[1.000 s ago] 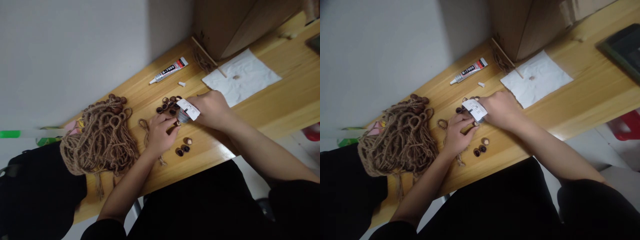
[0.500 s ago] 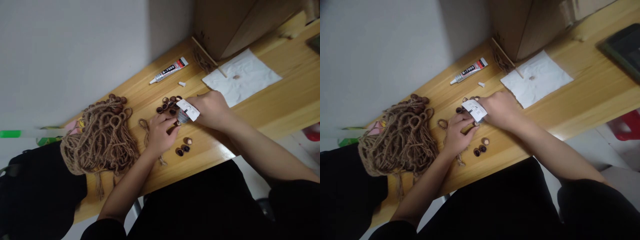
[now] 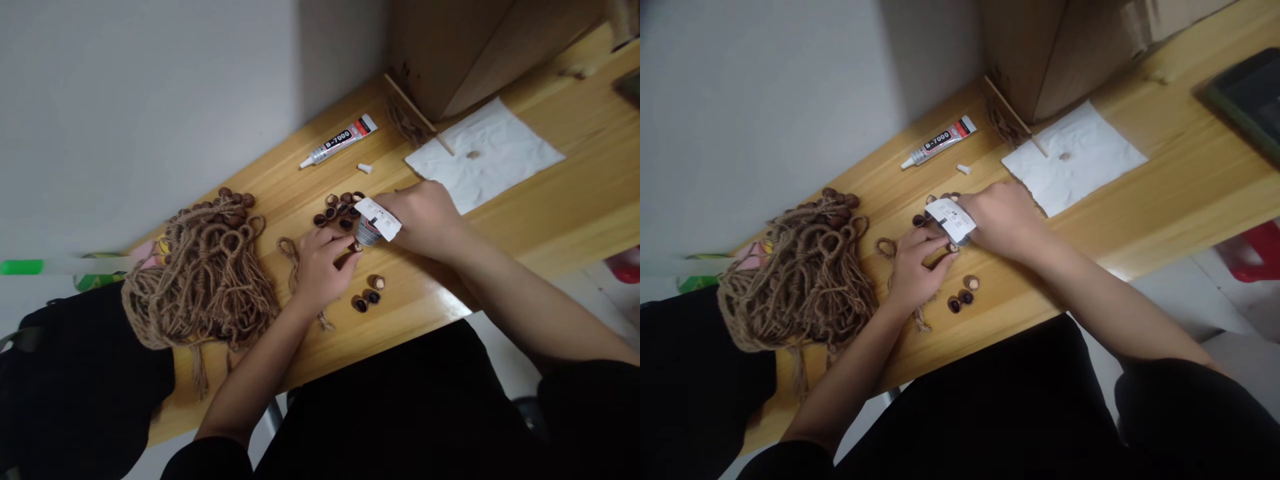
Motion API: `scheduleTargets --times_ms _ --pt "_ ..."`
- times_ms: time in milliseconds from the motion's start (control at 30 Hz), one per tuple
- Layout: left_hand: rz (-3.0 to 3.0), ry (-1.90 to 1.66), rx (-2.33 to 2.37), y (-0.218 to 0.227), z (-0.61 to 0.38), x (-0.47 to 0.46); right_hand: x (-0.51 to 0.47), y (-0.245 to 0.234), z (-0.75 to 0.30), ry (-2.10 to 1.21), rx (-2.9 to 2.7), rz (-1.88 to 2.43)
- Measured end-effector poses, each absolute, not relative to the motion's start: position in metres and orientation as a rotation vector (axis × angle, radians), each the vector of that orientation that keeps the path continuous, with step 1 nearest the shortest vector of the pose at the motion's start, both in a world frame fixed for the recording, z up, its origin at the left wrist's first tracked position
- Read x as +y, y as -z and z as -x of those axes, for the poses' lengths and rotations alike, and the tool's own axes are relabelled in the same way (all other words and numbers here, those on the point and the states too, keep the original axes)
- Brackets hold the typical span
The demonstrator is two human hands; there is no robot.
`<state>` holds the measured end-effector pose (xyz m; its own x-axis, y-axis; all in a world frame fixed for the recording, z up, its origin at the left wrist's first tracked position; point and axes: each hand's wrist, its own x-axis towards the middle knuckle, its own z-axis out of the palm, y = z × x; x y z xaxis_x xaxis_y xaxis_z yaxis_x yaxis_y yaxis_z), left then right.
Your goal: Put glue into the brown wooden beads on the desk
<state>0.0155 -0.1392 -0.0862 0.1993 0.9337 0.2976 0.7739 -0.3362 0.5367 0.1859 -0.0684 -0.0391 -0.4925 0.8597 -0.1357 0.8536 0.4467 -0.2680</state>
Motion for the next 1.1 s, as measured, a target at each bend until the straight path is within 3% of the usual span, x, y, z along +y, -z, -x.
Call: scheduleTargets --times_ms 1100 --pt "-2.202 -0.891 1.590 0.0871 -0.0153 -0.1387 -0.0676 0.0394 -0.1856 -0.460 -2.646 1.647"
